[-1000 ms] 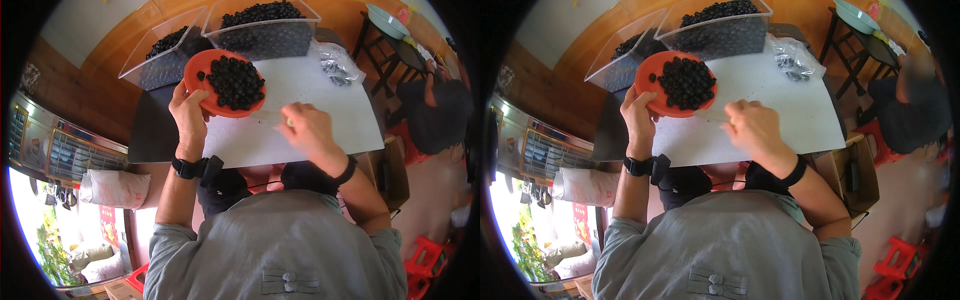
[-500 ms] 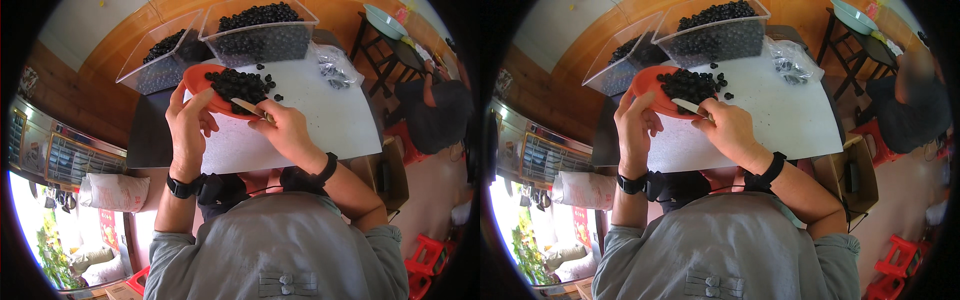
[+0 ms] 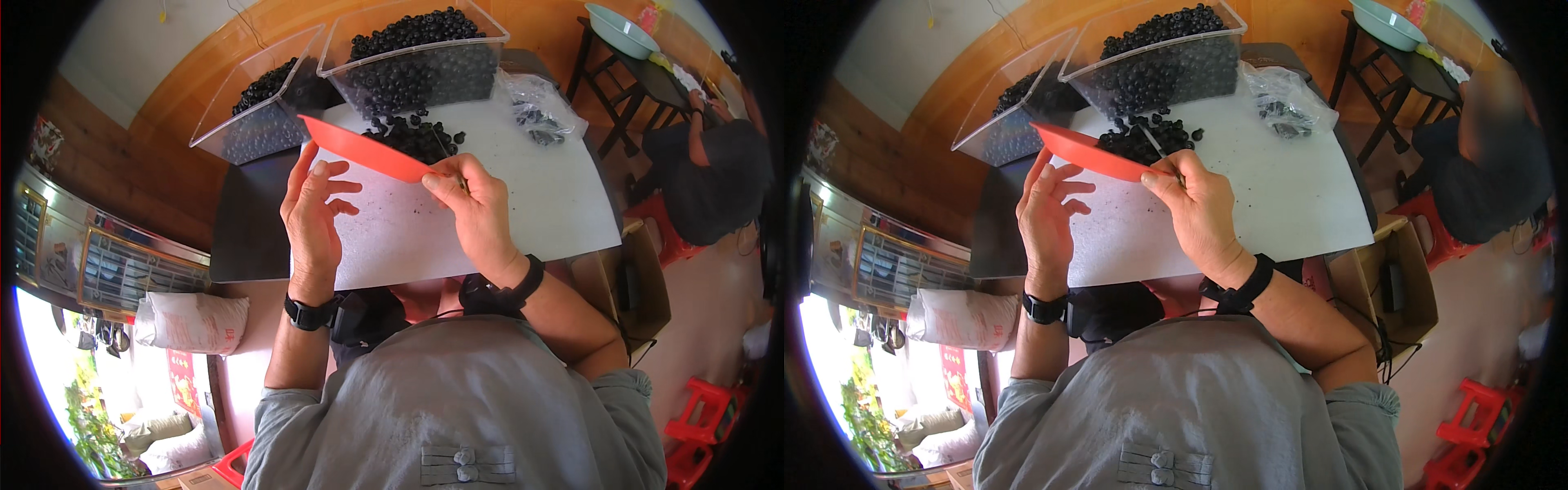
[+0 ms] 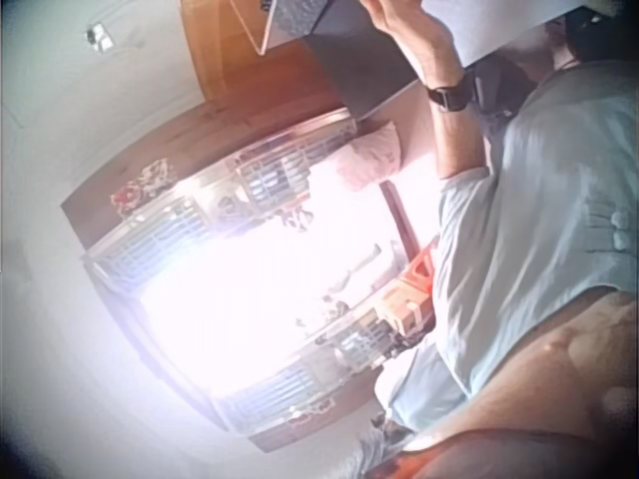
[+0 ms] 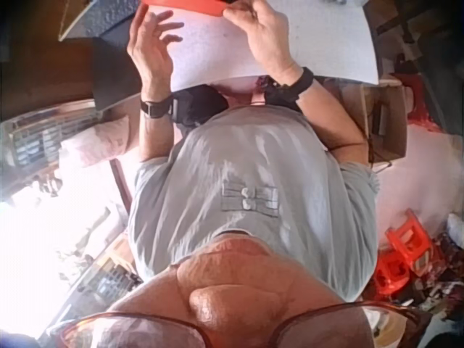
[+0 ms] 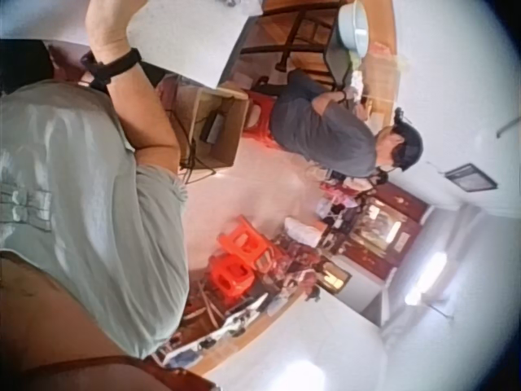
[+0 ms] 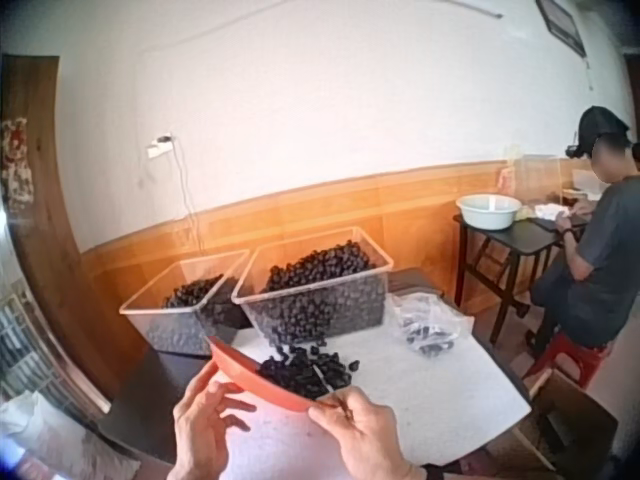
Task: Sorting and preparing small black objects using a knife and placing them into containers.
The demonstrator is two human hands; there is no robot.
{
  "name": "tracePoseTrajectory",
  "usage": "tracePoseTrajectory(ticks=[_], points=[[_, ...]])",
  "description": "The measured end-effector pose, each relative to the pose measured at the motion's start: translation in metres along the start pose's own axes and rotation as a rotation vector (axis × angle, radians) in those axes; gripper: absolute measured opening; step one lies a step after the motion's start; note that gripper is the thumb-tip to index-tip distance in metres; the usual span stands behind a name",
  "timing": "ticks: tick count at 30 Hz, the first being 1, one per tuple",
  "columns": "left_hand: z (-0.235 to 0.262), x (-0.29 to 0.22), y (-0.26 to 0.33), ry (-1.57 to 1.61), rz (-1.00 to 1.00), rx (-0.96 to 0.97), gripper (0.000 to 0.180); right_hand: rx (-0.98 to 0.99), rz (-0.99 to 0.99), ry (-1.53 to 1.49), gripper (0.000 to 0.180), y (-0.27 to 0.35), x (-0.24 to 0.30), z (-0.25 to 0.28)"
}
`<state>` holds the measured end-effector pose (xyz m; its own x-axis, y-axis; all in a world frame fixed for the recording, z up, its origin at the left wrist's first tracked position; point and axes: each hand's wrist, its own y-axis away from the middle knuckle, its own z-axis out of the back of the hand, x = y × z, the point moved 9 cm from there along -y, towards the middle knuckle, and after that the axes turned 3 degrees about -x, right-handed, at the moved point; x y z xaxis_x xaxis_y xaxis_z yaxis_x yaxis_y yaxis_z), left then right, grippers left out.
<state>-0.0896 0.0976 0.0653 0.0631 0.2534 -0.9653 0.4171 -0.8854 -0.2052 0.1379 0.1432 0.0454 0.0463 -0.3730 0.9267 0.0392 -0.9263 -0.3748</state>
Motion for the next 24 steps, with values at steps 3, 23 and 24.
tracePoseTrajectory(ticks=[3, 23, 24], points=[[-0.005, -0.007, -0.002, -0.091, -0.045, 0.001, 0.062, -0.027, -0.068, -0.148, 0.021, 0.002, -0.005, 0.003], [0.093, -0.015, 0.067, 0.205, 0.181, 0.024, 0.069, 0.257, 0.377, 0.214, 0.018, 0.061, 0.040, -0.041], [0.105, -0.013, 0.071, 0.140, 0.182, -0.064, 0.062, 0.264, 0.373, 0.210, 0.018, 0.063, 0.039, -0.043]])
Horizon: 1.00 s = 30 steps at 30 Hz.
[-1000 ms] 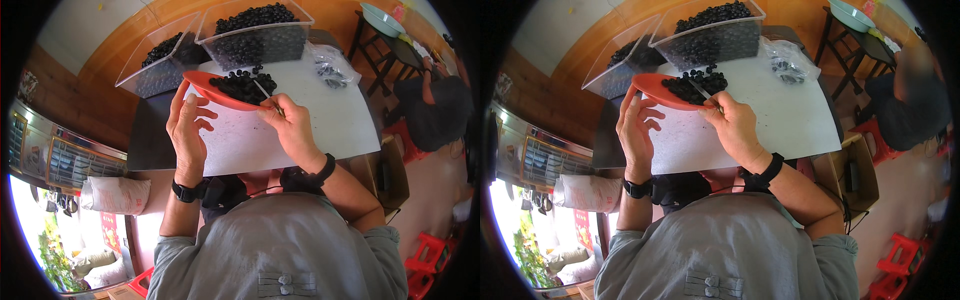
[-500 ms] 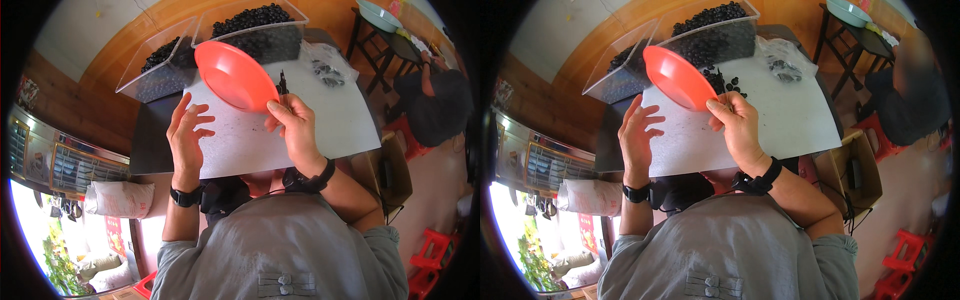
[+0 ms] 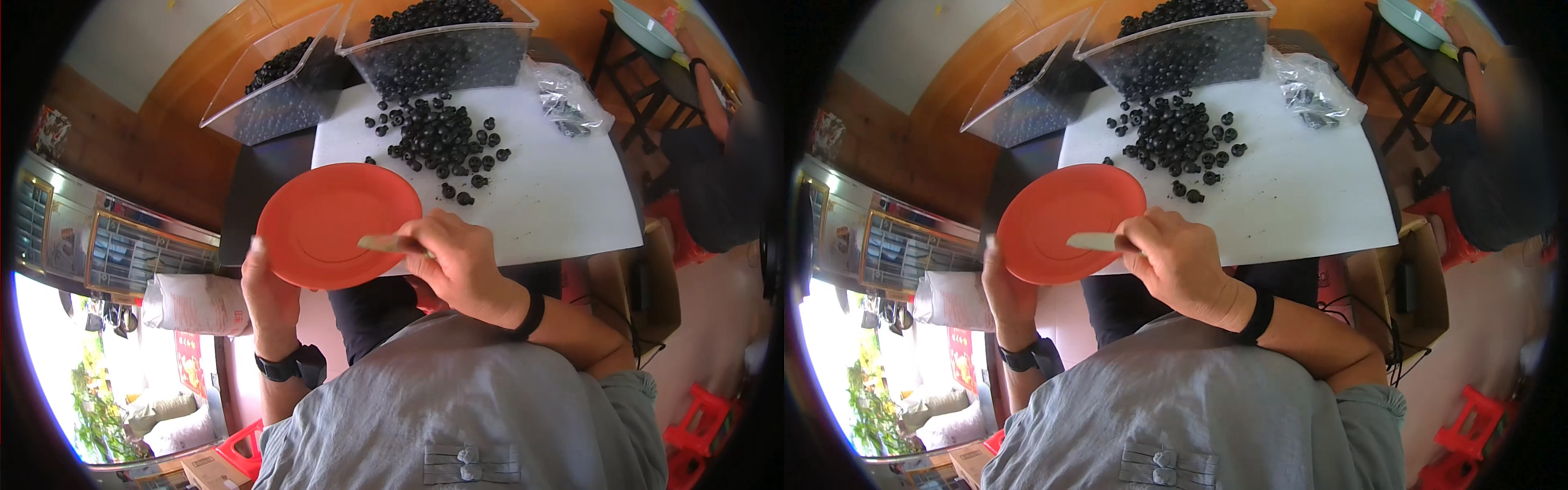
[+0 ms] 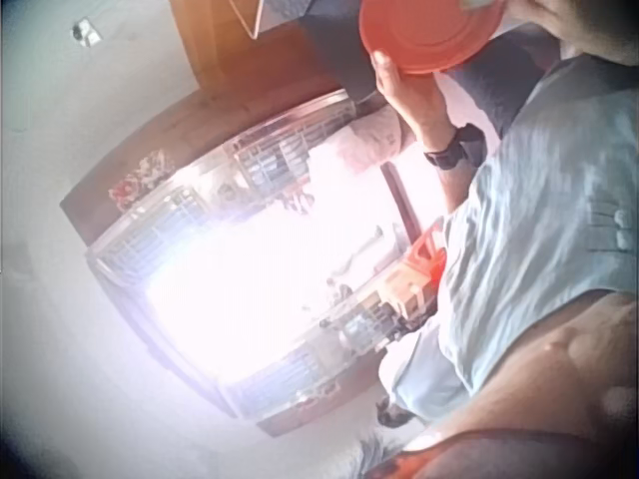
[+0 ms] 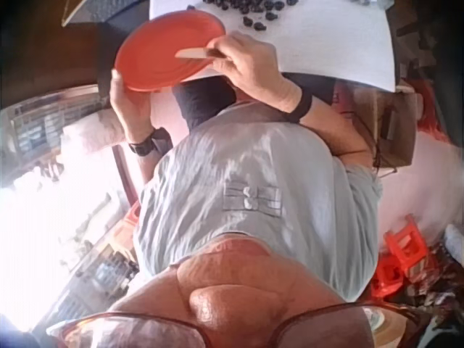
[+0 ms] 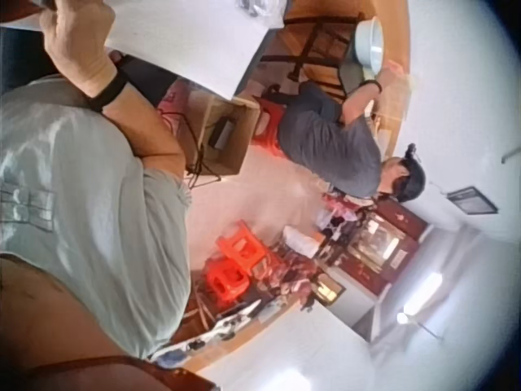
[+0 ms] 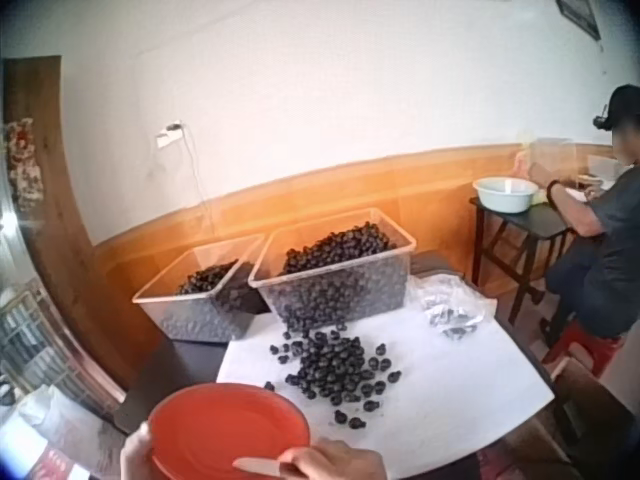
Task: Sorting and preparing small black objects using a knife and placing them into containers.
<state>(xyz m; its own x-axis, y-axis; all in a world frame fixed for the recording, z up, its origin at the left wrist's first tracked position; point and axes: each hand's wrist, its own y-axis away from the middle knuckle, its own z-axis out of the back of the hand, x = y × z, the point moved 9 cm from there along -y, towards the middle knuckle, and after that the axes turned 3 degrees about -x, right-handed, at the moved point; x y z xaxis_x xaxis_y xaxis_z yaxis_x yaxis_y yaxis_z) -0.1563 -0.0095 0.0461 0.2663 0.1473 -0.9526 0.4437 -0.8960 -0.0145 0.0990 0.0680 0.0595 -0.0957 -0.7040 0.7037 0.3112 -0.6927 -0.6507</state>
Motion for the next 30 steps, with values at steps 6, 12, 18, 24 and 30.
tracePoseTrajectory(ticks=[6, 12, 18, 24, 30], points=[[0.057, -0.012, -0.004, 0.016, -0.142, -0.234, 0.056, 0.102, 0.125, 0.206, 0.040, -0.001, 0.018, -0.010], [0.138, -0.032, -0.027, 0.032, -0.281, -0.527, 0.043, 0.082, 0.028, 0.396, 0.035, -0.005, -0.013, 0.039], [0.127, 0.002, -0.074, -0.033, -0.083, -0.534, 0.040, 0.092, -0.030, 0.544, 0.028, 0.004, -0.040, 0.070], [0.136, -0.001, -0.094, -0.452, -0.084, -0.486, 0.053, 0.054, 0.052, 0.704, 0.029, 0.007, -0.046, 0.088], [0.107, 0.001, -0.094, -0.416, -0.123, -0.497, 0.064, 0.053, 0.064, 0.801, 0.027, 0.010, -0.044, 0.100]])
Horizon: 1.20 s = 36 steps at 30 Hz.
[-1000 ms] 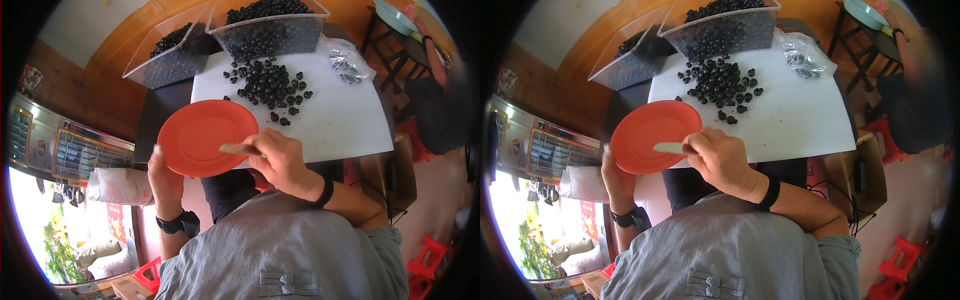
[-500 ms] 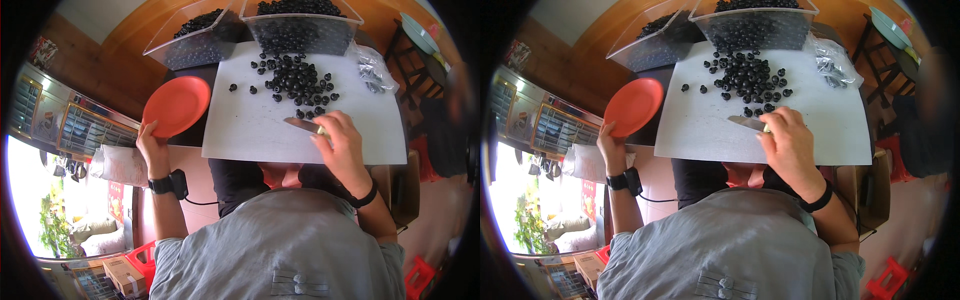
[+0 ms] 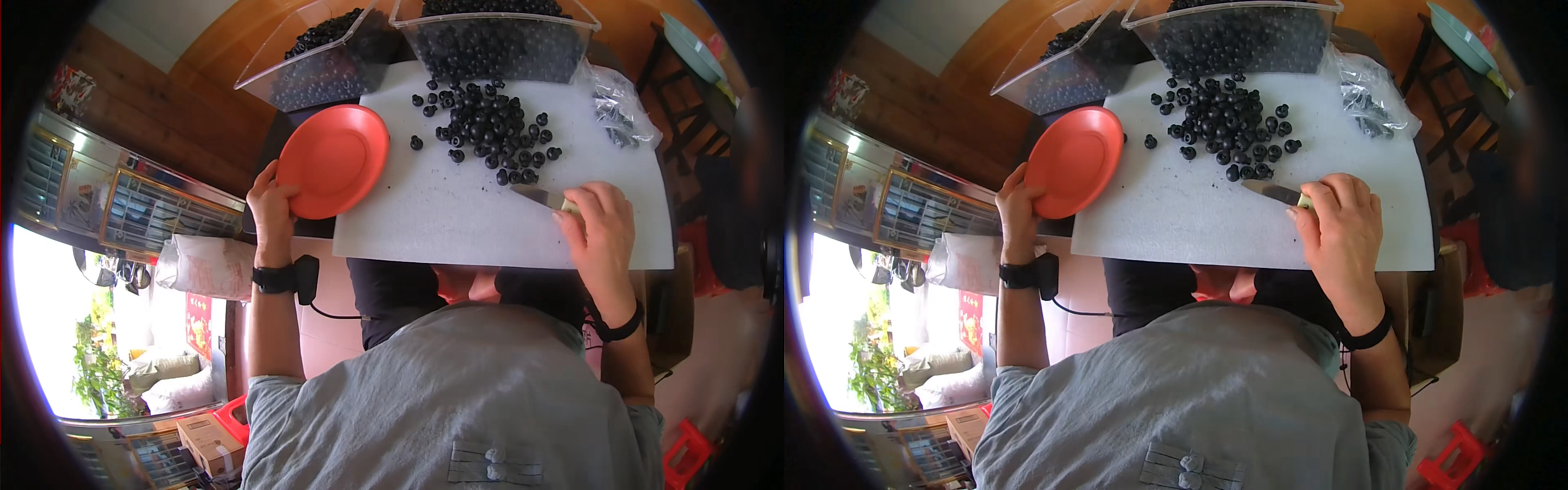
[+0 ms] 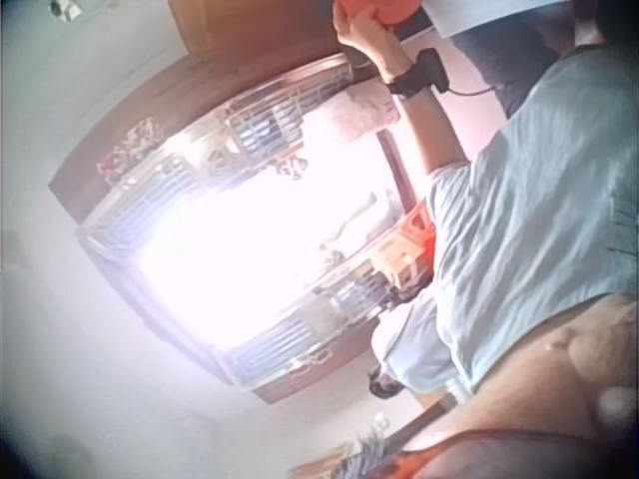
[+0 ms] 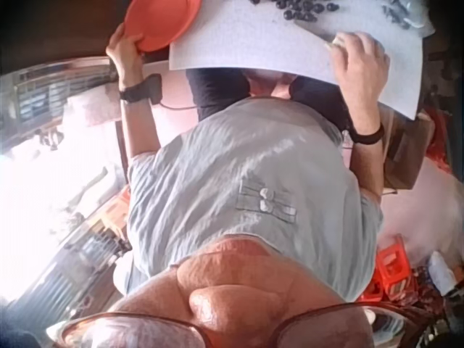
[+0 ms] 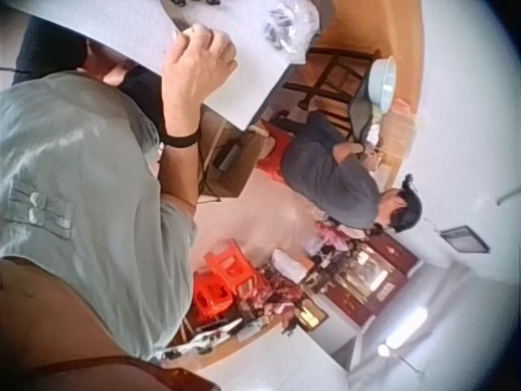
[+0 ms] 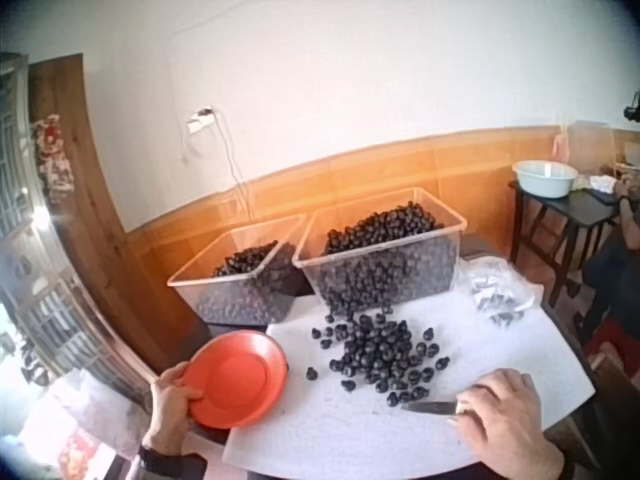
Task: Sorting and preparing small black objects using a knife and placing them into containers.
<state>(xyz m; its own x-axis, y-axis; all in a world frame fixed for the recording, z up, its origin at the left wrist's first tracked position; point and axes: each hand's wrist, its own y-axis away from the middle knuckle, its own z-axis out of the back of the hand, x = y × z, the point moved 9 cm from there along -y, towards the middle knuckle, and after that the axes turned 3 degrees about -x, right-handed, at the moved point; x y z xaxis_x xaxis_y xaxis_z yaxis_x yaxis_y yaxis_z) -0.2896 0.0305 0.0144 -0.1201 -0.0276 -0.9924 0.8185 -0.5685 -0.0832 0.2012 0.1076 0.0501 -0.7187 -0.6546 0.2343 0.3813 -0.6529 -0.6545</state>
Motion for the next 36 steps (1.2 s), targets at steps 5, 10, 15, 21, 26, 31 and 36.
tracePoseTrajectory(ticks=[5, 10, 15, 21, 26, 31, 36], points=[[-0.043, -0.015, 0.009, -0.112, -0.008, 0.118, 0.067, 0.011, -0.024, -0.033, 0.025, -0.001, -0.004, 0.001], [-0.065, -0.021, 0.014, -0.007, 0.028, 0.280, 0.066, 0.019, -0.057, -0.160, 0.024, -0.003, -0.008, 0.002], [-0.016, -0.015, 0.000, 0.176, 0.040, 0.172, 0.065, -0.016, -0.033, -0.156, 0.023, 0.001, -0.008, 0.007], [-0.008, 0.004, -0.009, 0.014, 0.057, 0.194, 0.066, 0.018, 0.035, -0.142, 0.021, -0.003, -0.009, 0.010], [-0.023, -0.009, -0.012, -0.331, -0.197, 0.195, 0.066, -0.009, 0.115, -0.159, 0.020, -0.009, -0.002, 0.016], [-0.055, -0.046, 0.044, -0.849, -0.448, 0.127, 0.076, 0.017, 0.090, -0.149, 0.018, -0.002, -0.006, 0.011], [-0.050, -0.052, 0.043, -0.993, -0.638, -0.015, 0.065, 0.032, 0.081, -0.201, 0.019, -0.007, -0.009, 0.015]])
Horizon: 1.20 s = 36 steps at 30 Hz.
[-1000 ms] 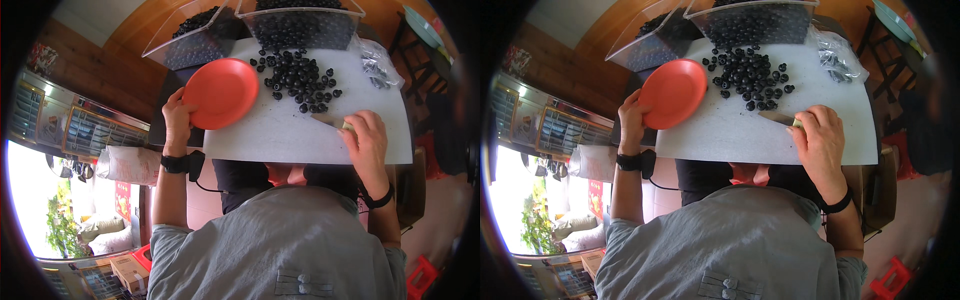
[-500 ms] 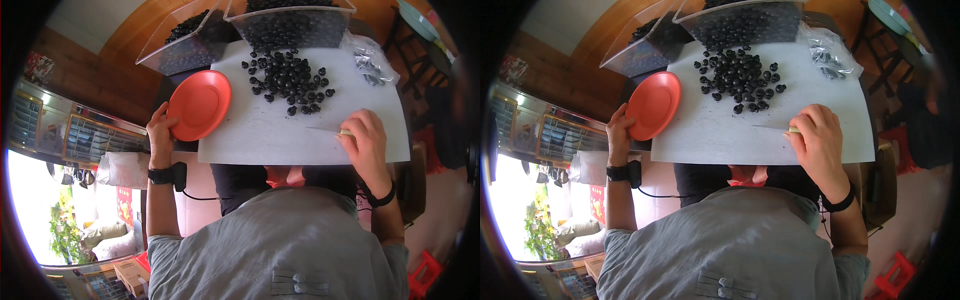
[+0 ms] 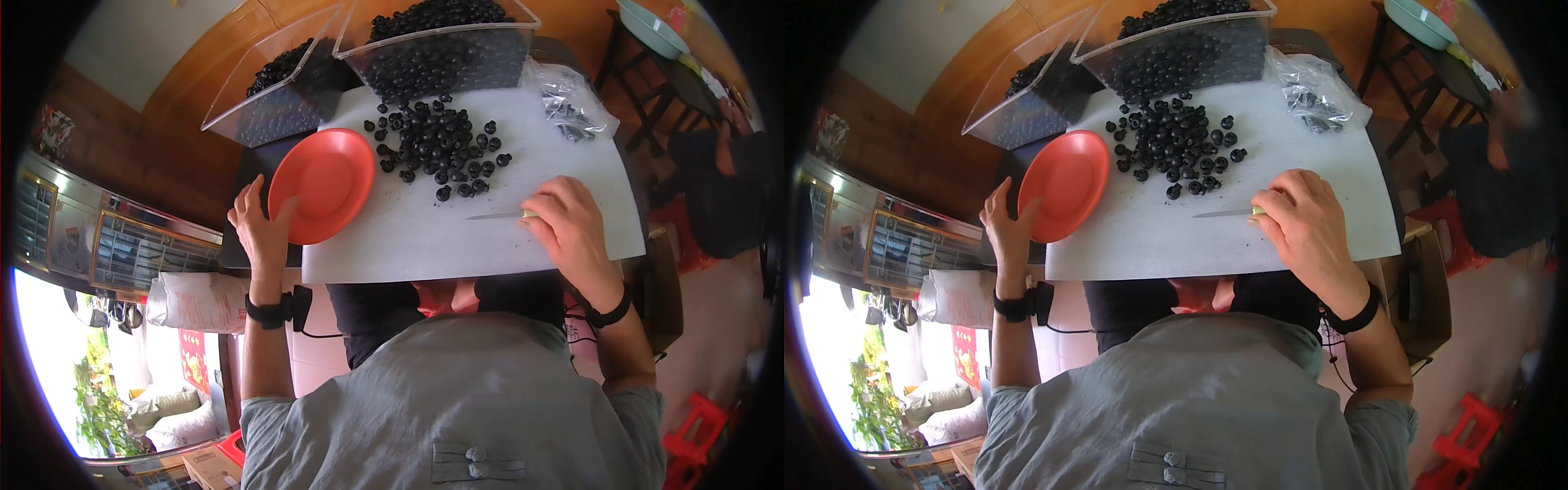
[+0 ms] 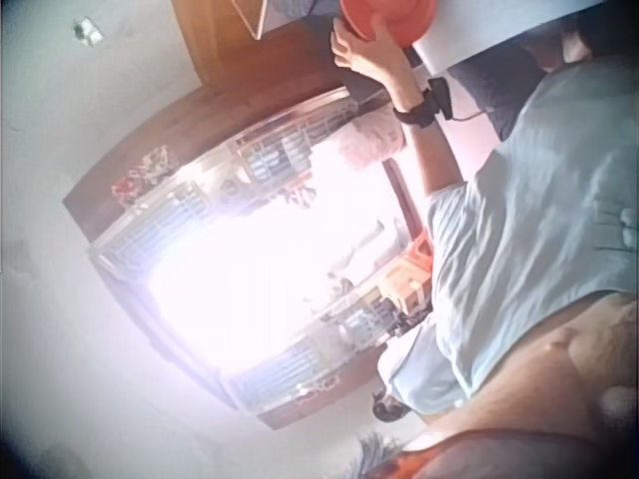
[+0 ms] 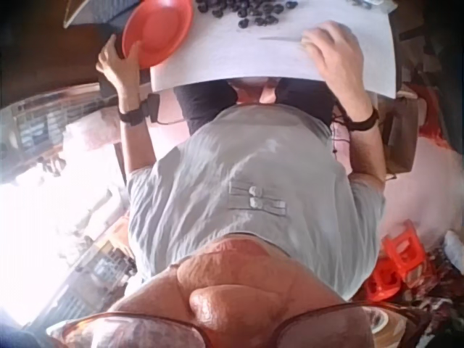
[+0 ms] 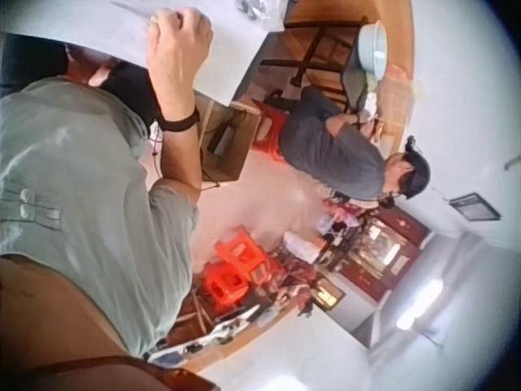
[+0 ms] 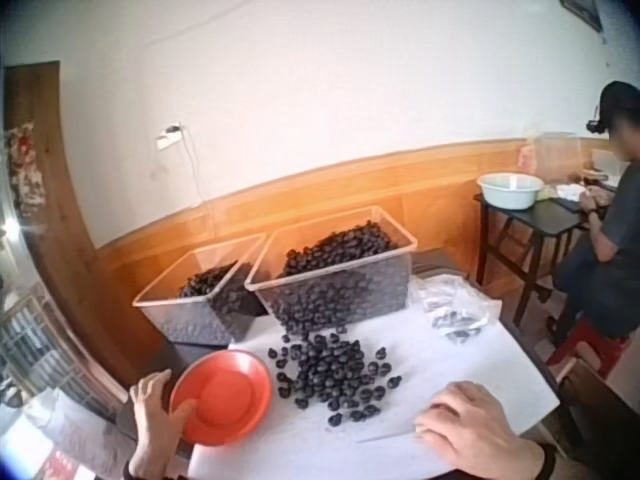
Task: Sorting and preparing small black objects using a knife and placing them into containers.
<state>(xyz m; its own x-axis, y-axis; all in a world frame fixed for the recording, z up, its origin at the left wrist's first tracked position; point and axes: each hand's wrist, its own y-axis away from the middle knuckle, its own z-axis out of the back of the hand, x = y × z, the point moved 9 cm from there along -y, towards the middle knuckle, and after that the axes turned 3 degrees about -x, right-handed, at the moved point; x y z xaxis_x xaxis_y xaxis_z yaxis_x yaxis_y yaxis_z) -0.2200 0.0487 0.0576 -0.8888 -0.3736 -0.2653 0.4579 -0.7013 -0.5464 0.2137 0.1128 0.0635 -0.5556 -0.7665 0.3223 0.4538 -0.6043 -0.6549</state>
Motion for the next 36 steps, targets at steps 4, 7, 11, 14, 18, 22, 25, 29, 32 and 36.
tracePoseTrajectory(ticks=[4, 7, 11, 14, 18, 22, 25, 29, 32, 36], points=[[0.020, -0.096, 0.027, 0.358, -0.404, 0.020, 0.035, 0.054, 0.012, -0.020, 0.019, 0.000, 0.001, -0.004], [0.002, -0.129, 0.039, 0.360, -0.561, 0.178, 0.031, 0.010, 0.019, 0.002, 0.019, 0.001, -0.001, -0.006], [0.013, -0.165, 0.040, 0.303, -0.745, 0.128, 0.029, -0.022, -0.025, -0.015, 0.020, 0.002, -0.008, -0.003], [0.017, -0.184, 0.049, 0.449, -0.691, 0.080, 0.030, -0.057, -0.058, -0.045, 0.020, 0.005, -0.010, 0.000], [-0.027, -0.217, 0.065, 0.617, -0.581, 0.332, 0.026, -0.066, -0.060, -0.012, 0.019, 0.008, -0.009, -0.002], [-0.042, -0.227, 0.066, 0.499, -0.570, 0.252, 0.020, -0.065, -0.036, -0.029, 0.019, 0.008, -0.008, -0.001], [-0.036, -0.223, 0.066, 0.509, -0.603, 0.265, 0.019, -0.053, -0.017, -0.003, 0.021, 0.010, -0.007, -0.003], [-0.020, -0.210, 0.065, 0.572, -0.723, 0.239, 0.024, -0.055, -0.005, 0.018, 0.022, 0.012, -0.006, -0.004], [-0.012, -0.196, 0.063, 0.711, -0.477, 0.269, 0.022, -0.052, 0.011, 0.077, 0.022, 0.010, -0.002, -0.004], [-0.029, -0.183, 0.066, 0.724, -0.298, 0.255, 0.018, -0.016, 0.053, 0.080, 0.021, 0.005, 0.010, -0.010]])
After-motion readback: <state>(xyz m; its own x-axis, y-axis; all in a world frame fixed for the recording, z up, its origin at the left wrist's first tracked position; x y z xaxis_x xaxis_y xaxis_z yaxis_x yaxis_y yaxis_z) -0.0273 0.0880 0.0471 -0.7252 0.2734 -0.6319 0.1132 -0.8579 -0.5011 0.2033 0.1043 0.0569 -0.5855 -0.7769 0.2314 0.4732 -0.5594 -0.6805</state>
